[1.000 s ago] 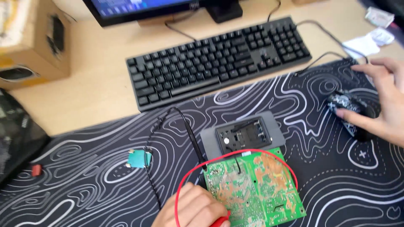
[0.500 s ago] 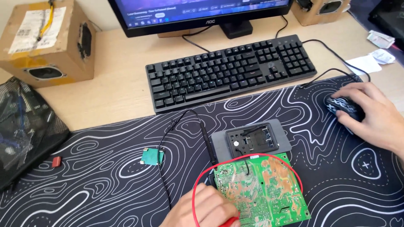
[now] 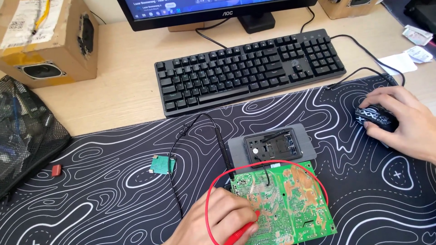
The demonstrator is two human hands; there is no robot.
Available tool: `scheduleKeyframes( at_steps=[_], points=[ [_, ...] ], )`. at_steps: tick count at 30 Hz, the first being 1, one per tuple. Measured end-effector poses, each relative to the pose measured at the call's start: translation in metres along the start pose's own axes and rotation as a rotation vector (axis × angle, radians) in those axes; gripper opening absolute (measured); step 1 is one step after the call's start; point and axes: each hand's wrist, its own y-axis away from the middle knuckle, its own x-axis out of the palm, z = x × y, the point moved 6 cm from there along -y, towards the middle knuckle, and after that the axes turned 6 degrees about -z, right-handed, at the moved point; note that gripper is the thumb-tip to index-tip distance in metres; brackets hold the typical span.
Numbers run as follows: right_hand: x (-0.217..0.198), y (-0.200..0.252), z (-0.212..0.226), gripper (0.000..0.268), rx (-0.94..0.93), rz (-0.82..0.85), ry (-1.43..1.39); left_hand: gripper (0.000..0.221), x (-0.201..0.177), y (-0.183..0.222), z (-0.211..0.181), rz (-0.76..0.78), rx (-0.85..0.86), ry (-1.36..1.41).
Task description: Testing a circuit board with a multimeter to troubleshoot or verify connections.
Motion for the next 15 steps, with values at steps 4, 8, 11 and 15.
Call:
scheduleKeyframes(
  at_steps=[4, 8, 11, 15],
  points=[
    [-0.0014, 0.0007, 0.0033, 0.046, -0.022, -0.01, -0.033, 0.011, 0.0019, 0.0014, -0.0011, 0.002, -0.002, 0.019],
    [-0.0003, 0.0019, 0.0023, 0.046, -0.026, -0.022, -0.035, 0.011, -0.0003, -0.0017, -0.0039, 0.01, -0.023, 0.06],
    [-0.0007, 0.0018, 0.0027, 0.046, -0.033, -0.025, -0.035, 0.013, -0.0004, -0.0006, -0.0037, 0.018, -0.026, 0.05],
    [-0.0026, 0.0016, 0.0069, 0.047, -0.059, -0.006, -0.06, 0.016, 0.0002, 0.0009, -0.0021, 0.013, -0.026, 0.056]
  ],
)
